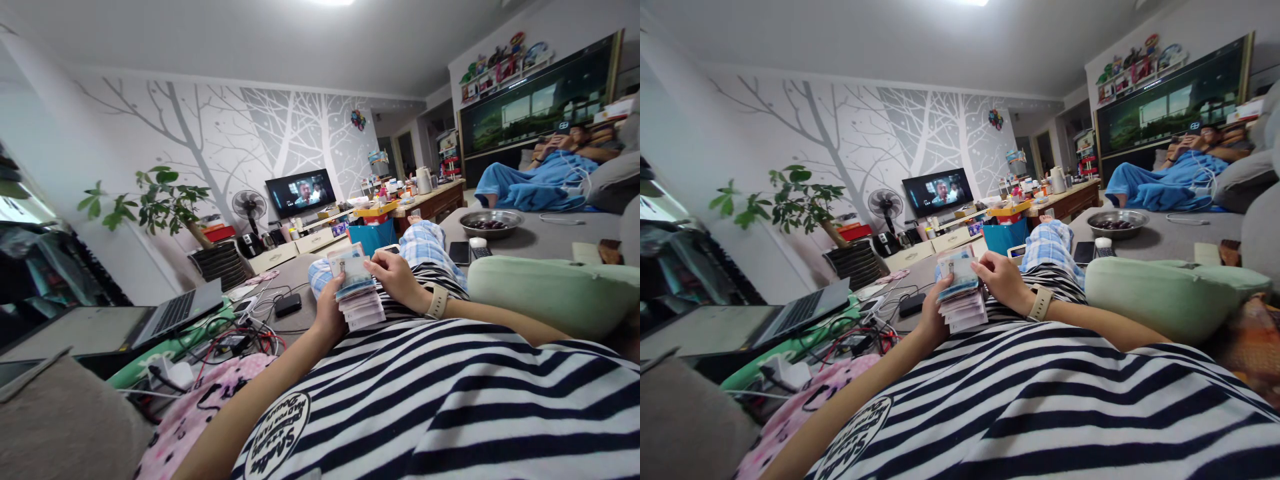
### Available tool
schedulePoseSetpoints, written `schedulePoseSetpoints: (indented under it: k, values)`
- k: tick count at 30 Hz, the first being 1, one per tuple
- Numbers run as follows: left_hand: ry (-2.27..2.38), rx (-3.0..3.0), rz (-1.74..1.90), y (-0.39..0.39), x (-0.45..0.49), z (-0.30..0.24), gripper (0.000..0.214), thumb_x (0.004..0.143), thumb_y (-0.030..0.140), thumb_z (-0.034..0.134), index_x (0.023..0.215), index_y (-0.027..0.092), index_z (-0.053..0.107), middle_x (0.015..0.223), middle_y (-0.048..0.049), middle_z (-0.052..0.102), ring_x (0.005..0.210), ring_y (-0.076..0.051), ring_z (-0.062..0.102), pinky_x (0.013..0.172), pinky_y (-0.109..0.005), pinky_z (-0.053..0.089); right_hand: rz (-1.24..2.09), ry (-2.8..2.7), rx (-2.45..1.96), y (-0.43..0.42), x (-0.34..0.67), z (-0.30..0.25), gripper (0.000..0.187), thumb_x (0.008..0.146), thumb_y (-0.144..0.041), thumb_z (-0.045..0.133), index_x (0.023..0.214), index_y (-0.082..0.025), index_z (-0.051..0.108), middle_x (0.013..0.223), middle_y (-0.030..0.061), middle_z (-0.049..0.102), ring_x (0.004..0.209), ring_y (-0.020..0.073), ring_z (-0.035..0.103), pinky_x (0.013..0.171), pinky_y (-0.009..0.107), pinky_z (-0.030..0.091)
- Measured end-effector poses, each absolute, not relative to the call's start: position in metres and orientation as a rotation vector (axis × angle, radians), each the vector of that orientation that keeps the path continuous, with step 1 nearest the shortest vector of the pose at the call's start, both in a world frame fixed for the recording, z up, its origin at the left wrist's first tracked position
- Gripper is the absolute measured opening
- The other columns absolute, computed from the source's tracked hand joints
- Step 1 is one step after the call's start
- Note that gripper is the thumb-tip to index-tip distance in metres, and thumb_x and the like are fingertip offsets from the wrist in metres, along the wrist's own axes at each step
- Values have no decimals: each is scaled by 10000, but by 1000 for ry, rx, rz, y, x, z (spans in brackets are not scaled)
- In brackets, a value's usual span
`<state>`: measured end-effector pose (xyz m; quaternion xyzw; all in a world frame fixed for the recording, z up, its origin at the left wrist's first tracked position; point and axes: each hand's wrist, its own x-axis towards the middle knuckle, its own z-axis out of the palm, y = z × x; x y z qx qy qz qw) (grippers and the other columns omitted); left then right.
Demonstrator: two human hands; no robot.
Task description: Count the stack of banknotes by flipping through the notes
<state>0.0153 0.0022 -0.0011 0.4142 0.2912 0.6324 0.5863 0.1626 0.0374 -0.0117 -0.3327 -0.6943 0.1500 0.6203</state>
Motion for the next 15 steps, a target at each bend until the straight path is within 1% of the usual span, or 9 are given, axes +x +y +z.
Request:
schedulePoseSetpoints:
  k: [5,10,15]
  values:
    - [674,995,1475,3,14,-1,336,621,298,730,898,123,657,801,-53,721,856,-241,674,779,-332,518,369,-1592,-750,39,162,-12,298,835,-389,537,623,-188,484,591,-37,474,575,118,421,563,257,316]
    - [676,977,1494,4,16,0,294,671,297,693,904,122,666,814,-57,723,862,-239,678,789,-335,527,349,-1606,-685,36,162,-12,287,846,-363,530,627,-189,467,593,-41,451,576,115,404,565,256,312]
    - [787,836,1571,5,18,4,149,700,294,658,764,161,641,718,-37,704,864,-247,680,779,-331,539,286,-1625,-593,31,162,-11,261,852,-341,537,649,-192,466,608,-37,461,578,115,409,566,255,321]
